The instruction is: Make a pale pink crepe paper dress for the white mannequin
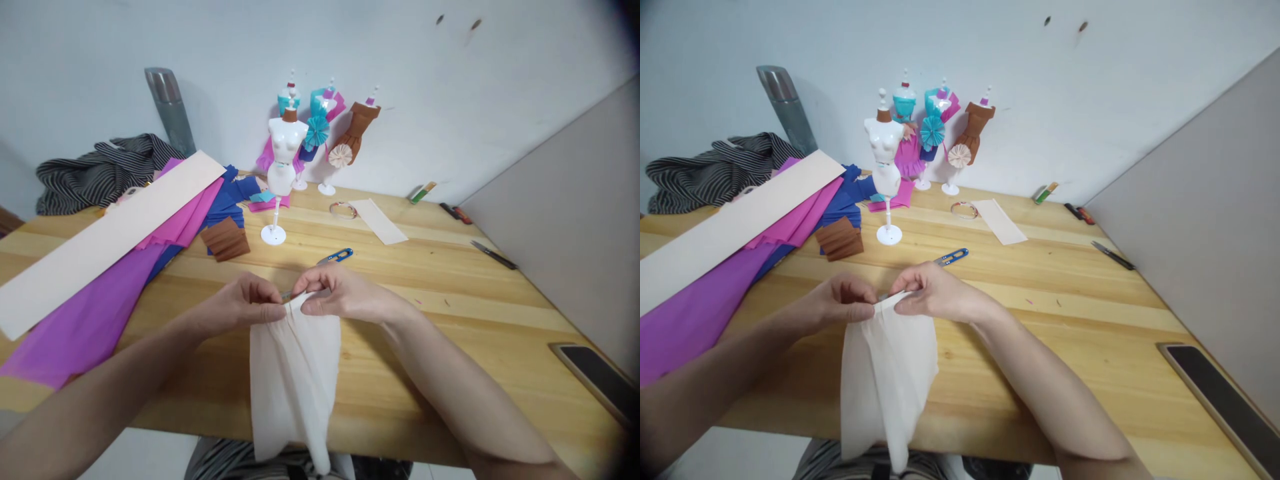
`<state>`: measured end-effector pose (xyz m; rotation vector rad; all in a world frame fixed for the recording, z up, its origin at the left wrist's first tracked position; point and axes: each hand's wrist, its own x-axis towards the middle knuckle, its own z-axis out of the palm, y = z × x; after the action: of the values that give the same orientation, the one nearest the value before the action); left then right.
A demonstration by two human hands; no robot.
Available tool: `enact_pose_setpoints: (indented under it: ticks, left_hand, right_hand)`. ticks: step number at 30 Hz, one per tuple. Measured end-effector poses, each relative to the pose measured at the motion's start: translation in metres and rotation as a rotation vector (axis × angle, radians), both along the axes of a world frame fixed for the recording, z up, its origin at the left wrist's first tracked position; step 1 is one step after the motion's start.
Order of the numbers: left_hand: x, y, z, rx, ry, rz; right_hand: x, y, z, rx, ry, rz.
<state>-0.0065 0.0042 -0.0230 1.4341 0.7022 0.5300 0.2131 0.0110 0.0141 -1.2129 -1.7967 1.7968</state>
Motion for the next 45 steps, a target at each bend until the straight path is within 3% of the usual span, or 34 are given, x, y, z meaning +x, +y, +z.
enact_pose_setpoints:
  ticks: [5, 10, 14, 21, 27, 32, 38, 45]
  left_hand:
    - [0.004, -0.008, 0.008, 0.419, 0.025, 0.144]
    - [0.008, -0.011, 0.009, 0.945, 0.000, 0.245]
    - [0.008, -0.010, 0.007, 1.117, -0.019, 0.277]
    - [0.005, -0.010, 0.008, 1.102, 0.051, 0.298]
    - [0.005, -0.010, 0.010, 0.951, 0.033, 0.319]
    - [0.004, -0.010, 0.010, 0.934, 0.031, 0.315]
    - [0.006, -0.008, 0.010, 0.941, 0.035, 0.315]
    - [0.005, -0.008, 0.013, 0.949, 0.031, 0.299]
  right_hand:
    - [0.003, -0.011, 0.016, 0.158, -0.027, -0.040]
    - [-0.004, -0.022, 0.014, 0.503, -0.221, -0.177]
    - [-0.009, -0.027, 0.012, 0.642, -0.280, -0.261]
    - [-0.010, -0.037, 0.020, 0.757, -0.285, -0.314]
    - [-0.007, -0.033, 0.022, 0.644, -0.220, -0.312]
    - [-0.011, -0.025, 0.013, 0.570, -0.209, -0.300]
    - [-0.018, -0.035, 0.015, 0.697, -0.188, -0.280]
    - [-0.019, -0.036, 0.014, 0.717, -0.206, -0.310]
